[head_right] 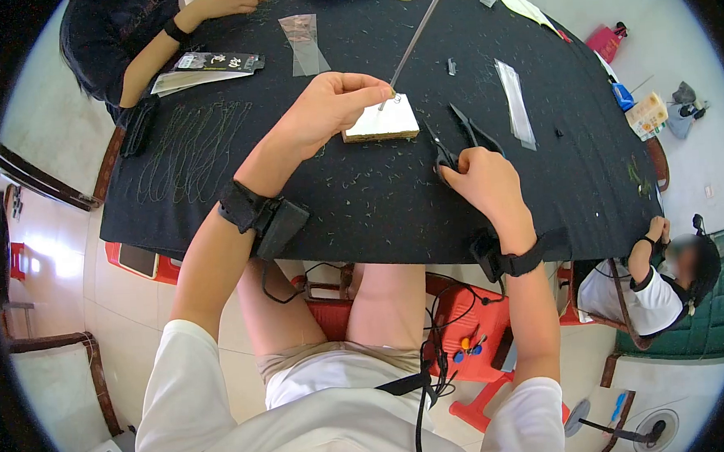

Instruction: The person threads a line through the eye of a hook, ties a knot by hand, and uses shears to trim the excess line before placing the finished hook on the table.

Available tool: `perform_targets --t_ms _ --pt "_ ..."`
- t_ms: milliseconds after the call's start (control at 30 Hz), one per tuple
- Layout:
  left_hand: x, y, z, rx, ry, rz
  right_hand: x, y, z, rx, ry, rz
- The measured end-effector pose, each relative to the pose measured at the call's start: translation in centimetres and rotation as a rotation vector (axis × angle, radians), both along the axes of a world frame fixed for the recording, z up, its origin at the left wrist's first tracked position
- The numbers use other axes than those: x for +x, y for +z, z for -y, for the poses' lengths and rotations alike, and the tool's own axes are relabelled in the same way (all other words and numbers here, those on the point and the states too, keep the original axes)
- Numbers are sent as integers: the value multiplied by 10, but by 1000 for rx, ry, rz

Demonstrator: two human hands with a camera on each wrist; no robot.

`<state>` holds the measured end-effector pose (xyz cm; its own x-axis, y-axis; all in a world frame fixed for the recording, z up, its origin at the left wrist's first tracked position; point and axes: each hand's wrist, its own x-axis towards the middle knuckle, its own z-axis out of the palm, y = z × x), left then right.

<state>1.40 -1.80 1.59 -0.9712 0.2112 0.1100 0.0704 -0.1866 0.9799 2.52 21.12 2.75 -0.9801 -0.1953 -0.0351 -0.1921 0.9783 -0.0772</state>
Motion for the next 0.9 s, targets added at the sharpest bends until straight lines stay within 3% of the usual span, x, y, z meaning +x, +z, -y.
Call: perform_targets --t_ms 300,400,500,567,600,667,900 --pt "3 4 -1 43 -6 24 -11 14 4 70 -25 102" --pt "3 4 0 39 2 17 -12 13 4 -2 48 78" --pt "-1 0 0 66 -26 12 -6 23 14 -98 77 -115" --pt "-2 -1 0 72 -25 23 0 32 28 -560 212 -196" --pt "-2 -1 1 75 -23 20 3 33 35 -557 215 -199" --pt "-2 -1 1 73 -39 17 10 34 47 -780 309 -288" --pt "-2 0 1 89 -32 -13 9 29 61 -808 332 -381"
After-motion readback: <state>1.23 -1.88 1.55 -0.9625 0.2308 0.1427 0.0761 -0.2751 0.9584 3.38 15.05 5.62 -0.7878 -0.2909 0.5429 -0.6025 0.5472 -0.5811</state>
